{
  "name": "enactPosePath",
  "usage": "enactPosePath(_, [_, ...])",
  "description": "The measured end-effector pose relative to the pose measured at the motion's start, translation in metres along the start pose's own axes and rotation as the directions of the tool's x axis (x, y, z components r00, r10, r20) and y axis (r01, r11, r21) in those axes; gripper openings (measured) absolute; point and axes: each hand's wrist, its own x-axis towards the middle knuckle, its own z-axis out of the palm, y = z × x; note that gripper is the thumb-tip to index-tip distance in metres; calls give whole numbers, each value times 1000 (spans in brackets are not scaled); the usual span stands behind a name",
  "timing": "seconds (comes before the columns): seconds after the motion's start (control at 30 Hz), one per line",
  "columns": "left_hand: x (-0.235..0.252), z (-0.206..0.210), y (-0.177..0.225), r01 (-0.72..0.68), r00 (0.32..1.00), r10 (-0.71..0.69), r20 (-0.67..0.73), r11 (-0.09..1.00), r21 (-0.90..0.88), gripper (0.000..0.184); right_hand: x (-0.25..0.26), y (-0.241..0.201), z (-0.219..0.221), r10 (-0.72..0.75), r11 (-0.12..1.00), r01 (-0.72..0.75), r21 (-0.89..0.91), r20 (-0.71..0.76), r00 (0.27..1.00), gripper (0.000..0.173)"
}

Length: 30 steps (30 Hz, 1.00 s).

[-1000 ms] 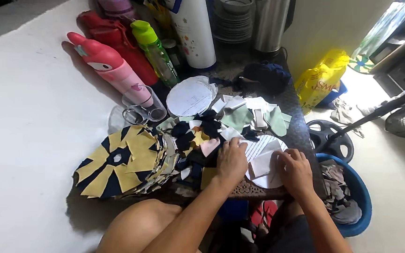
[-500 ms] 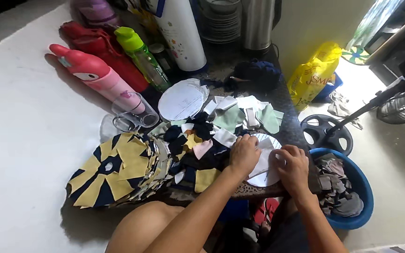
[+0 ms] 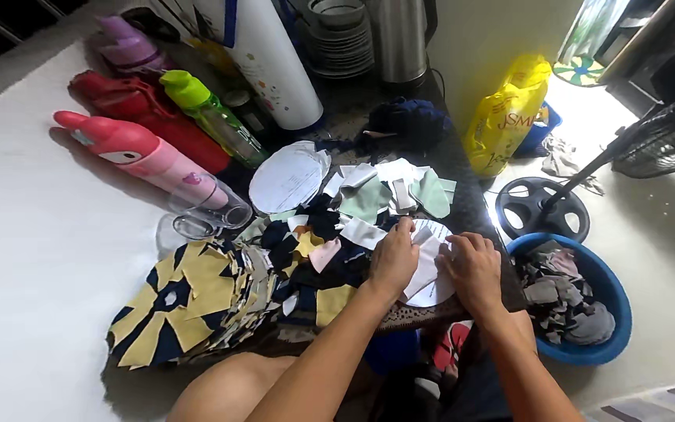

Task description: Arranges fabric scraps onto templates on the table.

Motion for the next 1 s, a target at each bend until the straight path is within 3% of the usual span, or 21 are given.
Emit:
enactPosePath(0.07, [-4,4,-2,-69,992,80,-102,992,107,38,0,0,0,5,1000,-5,-3,4,1000,33])
enactPosePath(0.13, [-10,15,-9,-236,933,265,-242,961,144,31,1,2,0,8,999,-8,37,-9,1000,30])
enactPosePath(0.17, [-15,19,-12,-321,899,349,-265,936,142,26,1,2,-2,22,997,-20,78,-19,1000,27])
enactPosePath(0.23, [-26,23,-12,-401,893,411,-185,912,88,22,0,4,-4,74,980,-64,187,-50,996,24])
enactPosePath(0.33, [-32,27,-10,-362,928,364,-76,931,33,27,-2,7,-4,112,956,-66,286,-148,983,26])
enactPosePath(0.5, [-30,25,-8,-336,937,337,-92,941,35,19,-5,8,-3,140,936,-66,346,-194,971,21])
enactPosePath(0.73, [-19,2,-4,-40,996,60,72,968,-247,20,-5,5,-3,86,951,-56,303,-85,993,16])
enactPosePath(0.87, [-13,-4,-3,38,988,4,153,962,-272,18,-4,6,-2,61,965,-43,257,-62,996,26])
enactPosePath(1.0, [-12,-2,-3,76,988,-34,152,958,-276,16,-3,5,-1,45,982,-37,184,-42,998,19])
